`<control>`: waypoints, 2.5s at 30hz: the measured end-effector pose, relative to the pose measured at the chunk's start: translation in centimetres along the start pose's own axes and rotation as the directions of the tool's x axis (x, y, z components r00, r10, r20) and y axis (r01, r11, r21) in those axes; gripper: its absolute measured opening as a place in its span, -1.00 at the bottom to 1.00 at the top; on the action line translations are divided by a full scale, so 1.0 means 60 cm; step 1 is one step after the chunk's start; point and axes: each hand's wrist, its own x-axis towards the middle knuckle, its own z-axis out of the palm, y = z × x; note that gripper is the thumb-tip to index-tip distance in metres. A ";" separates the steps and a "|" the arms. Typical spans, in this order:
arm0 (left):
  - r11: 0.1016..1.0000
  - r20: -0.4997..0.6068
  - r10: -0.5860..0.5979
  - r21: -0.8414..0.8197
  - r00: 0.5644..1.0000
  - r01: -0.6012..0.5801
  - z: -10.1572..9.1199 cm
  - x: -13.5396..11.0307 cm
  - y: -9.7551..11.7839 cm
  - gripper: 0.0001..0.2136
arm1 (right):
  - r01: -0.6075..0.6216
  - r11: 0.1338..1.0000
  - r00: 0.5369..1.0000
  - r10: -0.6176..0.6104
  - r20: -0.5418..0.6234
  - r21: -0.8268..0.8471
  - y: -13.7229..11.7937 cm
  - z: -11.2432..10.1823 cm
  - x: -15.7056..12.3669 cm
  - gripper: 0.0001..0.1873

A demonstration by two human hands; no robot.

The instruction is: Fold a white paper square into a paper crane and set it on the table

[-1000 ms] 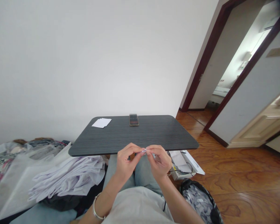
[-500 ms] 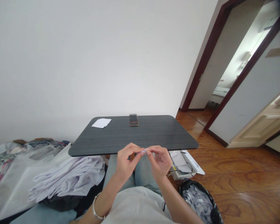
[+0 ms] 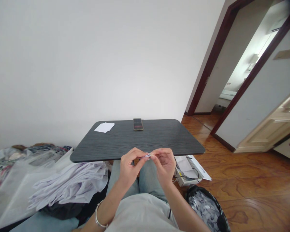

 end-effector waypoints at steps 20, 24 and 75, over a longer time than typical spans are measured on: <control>0.993 -0.011 0.099 0.065 0.995 -0.098 -0.003 -0.001 -0.006 -0.95 | 0.173 0.911 0.980 -0.122 0.155 -0.374 -0.017 -0.010 0.009 -0.91; 0.997 -0.008 0.066 0.027 0.998 -0.066 -0.002 -0.002 -0.004 -0.95 | 0.145 0.925 0.983 -0.094 0.160 -0.350 -0.015 -0.010 0.010 -0.92; 0.791 0.171 -0.492 -0.321 0.854 0.520 0.005 0.003 -0.024 -0.80 | 0.258 0.837 0.958 -0.159 0.237 -0.482 0.021 -0.031 0.021 -0.85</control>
